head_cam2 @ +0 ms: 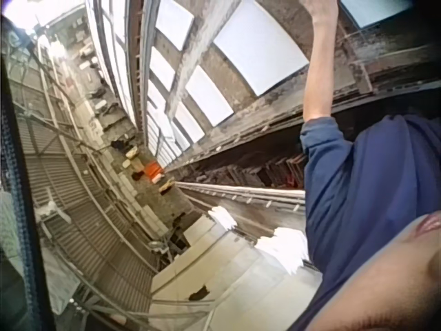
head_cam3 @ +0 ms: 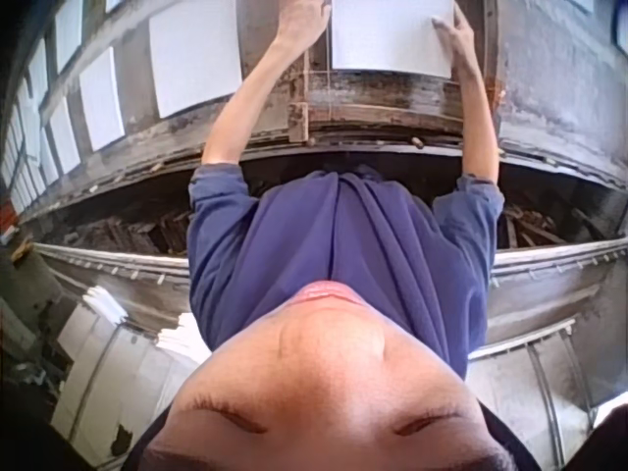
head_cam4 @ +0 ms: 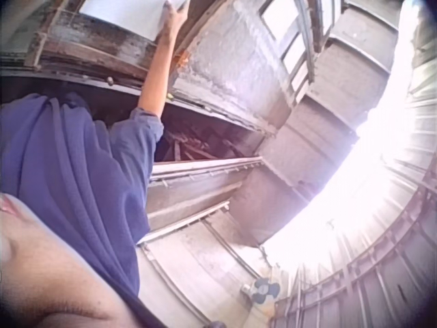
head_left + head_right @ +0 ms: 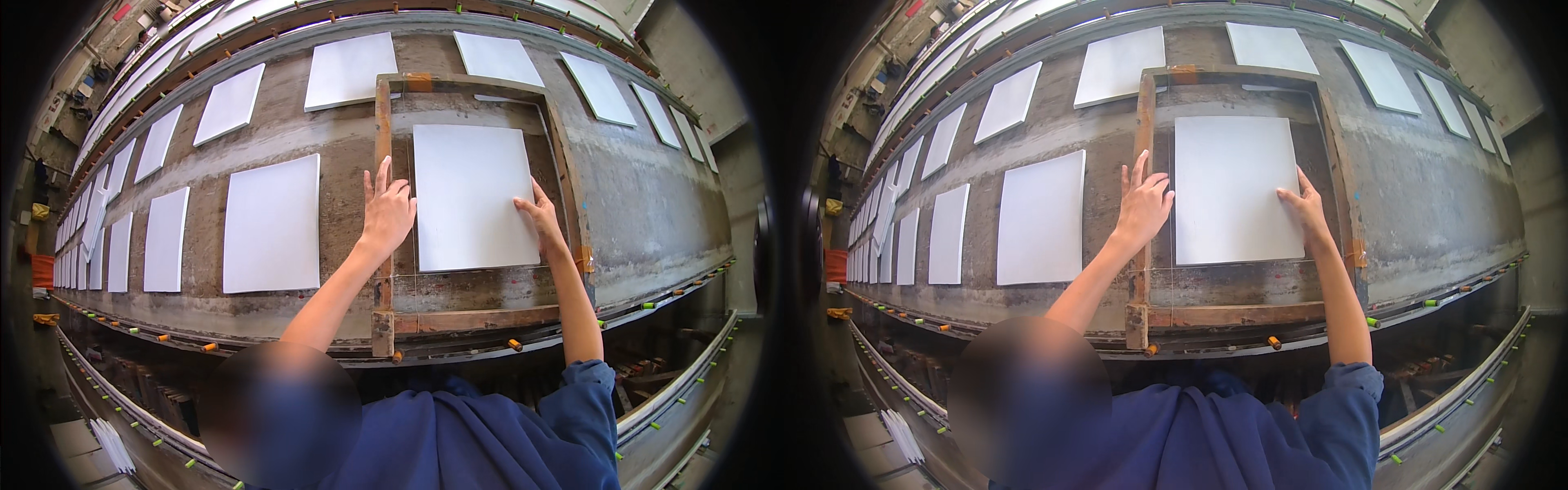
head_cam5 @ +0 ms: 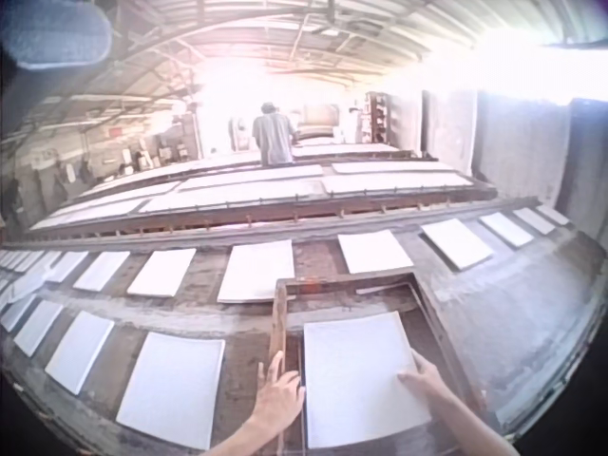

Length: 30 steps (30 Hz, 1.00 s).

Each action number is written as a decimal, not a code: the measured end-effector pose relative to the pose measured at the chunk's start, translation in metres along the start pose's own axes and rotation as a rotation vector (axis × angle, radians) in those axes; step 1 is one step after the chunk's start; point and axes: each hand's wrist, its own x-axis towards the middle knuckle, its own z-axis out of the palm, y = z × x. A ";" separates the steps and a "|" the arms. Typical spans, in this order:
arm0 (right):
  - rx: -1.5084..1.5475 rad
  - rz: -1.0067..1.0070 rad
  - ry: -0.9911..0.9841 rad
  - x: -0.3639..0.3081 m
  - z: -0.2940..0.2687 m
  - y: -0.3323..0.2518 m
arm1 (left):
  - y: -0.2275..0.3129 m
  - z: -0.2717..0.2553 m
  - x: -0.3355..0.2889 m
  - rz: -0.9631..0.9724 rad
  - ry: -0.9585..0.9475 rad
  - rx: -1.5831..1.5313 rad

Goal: The person repeatedly picks up white rectangular panels from a stack and places them into a wooden frame on a conveyor belt. They smooth the panels down with their hands and then remove the frame to continue the process with the next panel.

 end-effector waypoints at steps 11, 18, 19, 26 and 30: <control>-0.040 -0.050 0.021 -0.003 0.013 -0.002 | 0.000 0.005 -0.001 0.048 0.059 0.092; -0.018 -0.019 0.023 -0.005 0.008 0.002 | -0.001 0.008 -0.002 0.055 0.084 0.100; -0.020 -0.021 0.024 -0.006 0.008 0.002 | -0.001 0.006 -0.002 0.055 0.080 0.107; -0.047 -0.041 0.016 -0.005 0.010 0.004 | 0.006 -0.002 -0.003 0.004 0.019 0.109; -0.061 -0.025 0.015 -0.002 0.007 0.010 | 0.007 -0.003 -0.003 -0.004 0.007 0.120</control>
